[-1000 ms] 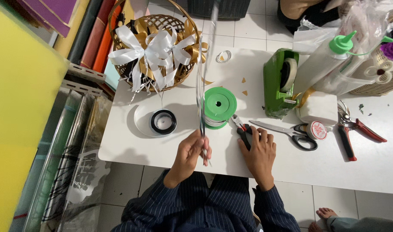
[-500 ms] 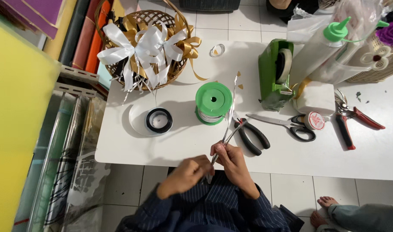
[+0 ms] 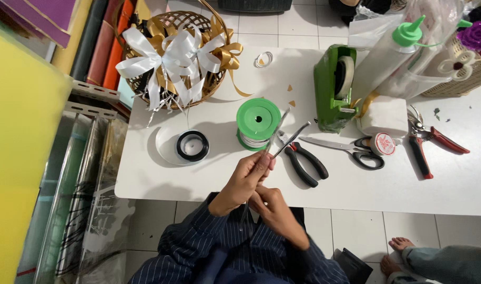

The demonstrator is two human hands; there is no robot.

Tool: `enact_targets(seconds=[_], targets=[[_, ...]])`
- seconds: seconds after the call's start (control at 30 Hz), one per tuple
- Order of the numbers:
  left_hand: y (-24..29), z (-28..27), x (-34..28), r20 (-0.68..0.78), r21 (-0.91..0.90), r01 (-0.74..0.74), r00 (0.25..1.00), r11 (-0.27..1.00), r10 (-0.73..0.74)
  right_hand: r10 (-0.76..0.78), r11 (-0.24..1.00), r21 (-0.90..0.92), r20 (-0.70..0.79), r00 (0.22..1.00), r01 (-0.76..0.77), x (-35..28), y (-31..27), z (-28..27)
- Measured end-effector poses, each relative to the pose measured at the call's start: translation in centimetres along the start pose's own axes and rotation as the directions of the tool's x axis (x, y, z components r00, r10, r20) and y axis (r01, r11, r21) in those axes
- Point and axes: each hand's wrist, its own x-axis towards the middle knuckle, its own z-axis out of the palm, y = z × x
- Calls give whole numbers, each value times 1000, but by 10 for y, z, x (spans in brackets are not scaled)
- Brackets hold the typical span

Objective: The person unspools a length of silver wire from a green spool, measures it against the table, and then uses pliers to cut the wire. The cut piece of wire is then placed on the table.

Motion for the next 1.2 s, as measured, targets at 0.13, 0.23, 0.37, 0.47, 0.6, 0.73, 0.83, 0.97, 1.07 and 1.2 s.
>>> enact_targets(seconds=[0.13,0.23,0.37,0.47,0.6,0.73,0.83,0.97,1.07,1.2], targets=[[3,-4,-3,-113,268,-185,969,946,221,-19,919,-390,-178,984,-53,4,-34,-43],[14,-10,-10,-134,367,-222,949,903,287,-45,745,-635,-356,934,-206,9,-35,-70],[18,-12,-14,-118,389,-225,950,893,290,191,560,-733,-340,921,-387,18,-5,-86],[16,-12,-14,-110,353,-219,956,910,273,79,401,-859,-313,947,-317,29,17,-81],[22,-11,-20,-113,377,-231,950,897,292,132,467,-809,-336,933,-357,35,47,-91],[39,-11,-29,-161,467,-228,928,854,336,367,908,279,-171,914,-312,28,54,-101],[37,-12,-30,-172,543,-154,942,825,290,128,464,885,-33,991,-31,6,5,-75],[28,-15,-23,-144,528,-63,976,847,163,128,570,821,-69,989,-16,-18,-9,-46],[32,-14,-23,-187,511,44,980,859,61,140,809,556,134,981,-191,-24,-35,-43],[28,-15,-21,-171,475,35,984,879,53,167,849,470,191,967,-239,-24,-56,-36]])
